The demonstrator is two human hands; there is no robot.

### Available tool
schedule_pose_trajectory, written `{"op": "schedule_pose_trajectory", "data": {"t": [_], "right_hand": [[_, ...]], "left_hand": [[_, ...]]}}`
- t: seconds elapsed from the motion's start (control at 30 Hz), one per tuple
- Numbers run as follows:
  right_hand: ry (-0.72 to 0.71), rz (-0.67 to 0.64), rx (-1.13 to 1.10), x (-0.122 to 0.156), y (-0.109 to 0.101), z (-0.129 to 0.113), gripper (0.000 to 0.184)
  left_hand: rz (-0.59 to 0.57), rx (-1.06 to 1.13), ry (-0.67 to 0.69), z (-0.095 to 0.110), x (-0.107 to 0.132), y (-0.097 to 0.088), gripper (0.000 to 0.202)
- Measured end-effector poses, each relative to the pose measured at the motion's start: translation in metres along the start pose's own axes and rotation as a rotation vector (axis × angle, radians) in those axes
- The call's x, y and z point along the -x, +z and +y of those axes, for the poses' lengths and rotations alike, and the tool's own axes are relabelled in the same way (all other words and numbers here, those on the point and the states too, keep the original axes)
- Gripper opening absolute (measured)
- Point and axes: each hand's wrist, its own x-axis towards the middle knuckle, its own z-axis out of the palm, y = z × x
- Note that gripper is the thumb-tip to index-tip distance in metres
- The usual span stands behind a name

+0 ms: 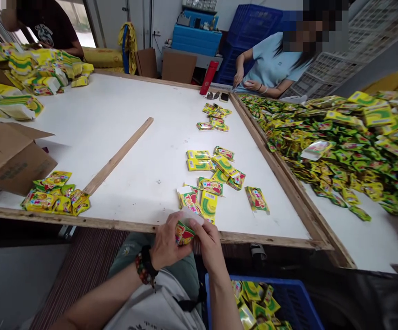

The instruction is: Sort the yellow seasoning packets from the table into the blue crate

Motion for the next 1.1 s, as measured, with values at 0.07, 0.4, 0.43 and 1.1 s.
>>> {"op": "schedule_pose_trajectory", "data": {"t": [0.07,0.4,0.43,1.1], "right_hand": [[0.038,0.013,-0.074,-0.003,-0.003,0.004,0.033],[-0.197,0.107,0.314,0.004,0.0,-0.001,0.032],[-0.165,0.138,0.293,0.003,0.0,-0.001,0.033],[0.405,0.209,1.289,0.105,-0.157,-0.008,0.041]], "left_hand": [[-0.017,0.056,0.086,0.001,-0.009,0.0,0.07],[-0.324,0.028,-0.178,0.009,-0.03,-0.007,0.052],[-0.321,0.022,-0.178,0.009,-0.03,-0.007,0.054],[-0.552,-0.317,-0.397,0.006,-0.082,-0.013,0.05]]}}
